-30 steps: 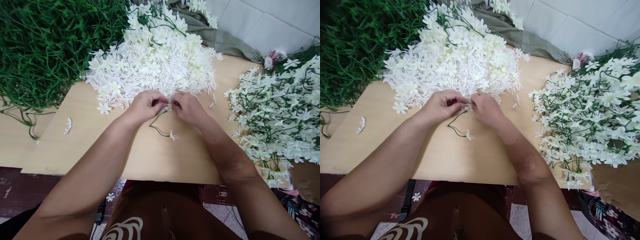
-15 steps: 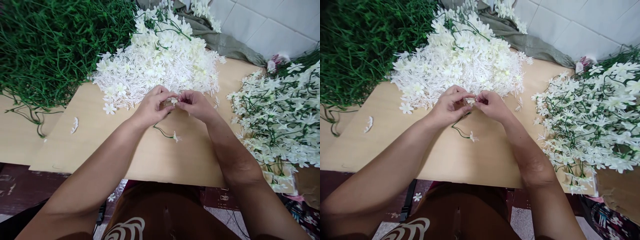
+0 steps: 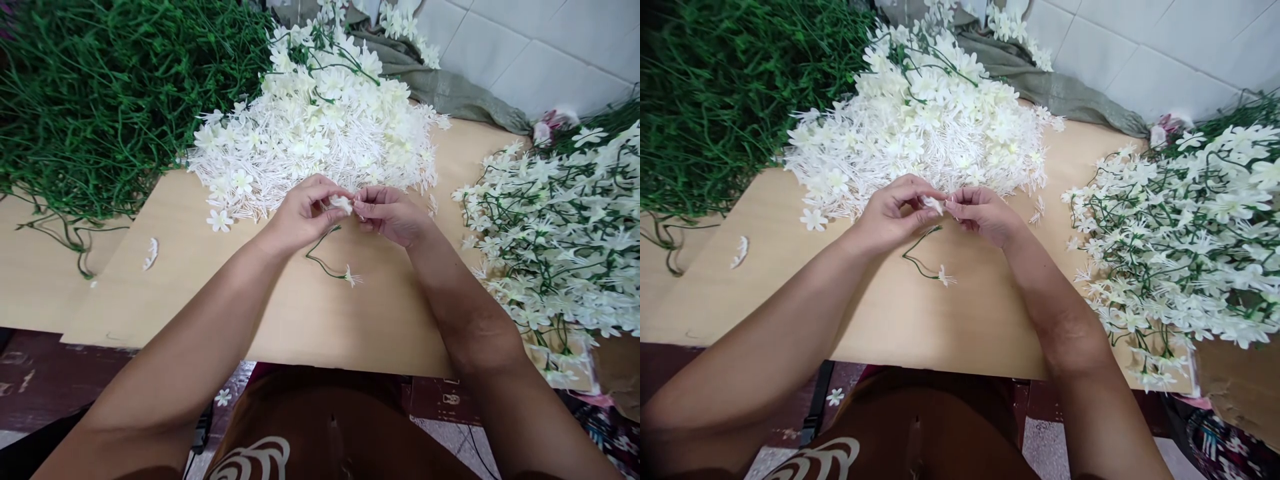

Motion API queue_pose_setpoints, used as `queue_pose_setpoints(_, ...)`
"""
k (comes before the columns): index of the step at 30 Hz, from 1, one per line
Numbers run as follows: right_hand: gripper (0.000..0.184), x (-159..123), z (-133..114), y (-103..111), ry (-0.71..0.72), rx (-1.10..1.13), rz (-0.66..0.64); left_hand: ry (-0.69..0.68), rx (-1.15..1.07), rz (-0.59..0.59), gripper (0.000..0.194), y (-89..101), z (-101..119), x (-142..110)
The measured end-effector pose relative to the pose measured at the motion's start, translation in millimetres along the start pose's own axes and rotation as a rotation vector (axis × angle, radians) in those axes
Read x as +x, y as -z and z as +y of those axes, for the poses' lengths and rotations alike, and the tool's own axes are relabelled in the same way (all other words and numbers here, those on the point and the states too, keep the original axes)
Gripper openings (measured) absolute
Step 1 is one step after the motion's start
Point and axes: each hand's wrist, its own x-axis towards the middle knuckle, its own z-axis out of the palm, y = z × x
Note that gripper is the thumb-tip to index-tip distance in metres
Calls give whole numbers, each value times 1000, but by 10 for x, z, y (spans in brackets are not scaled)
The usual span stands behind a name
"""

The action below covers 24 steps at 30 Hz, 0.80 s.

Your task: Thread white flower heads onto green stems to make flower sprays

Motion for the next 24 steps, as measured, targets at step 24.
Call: queue_pose_setpoints(24,38,66,91,-161,342,-219,174,39,396,-137,16,310,-74,-3)
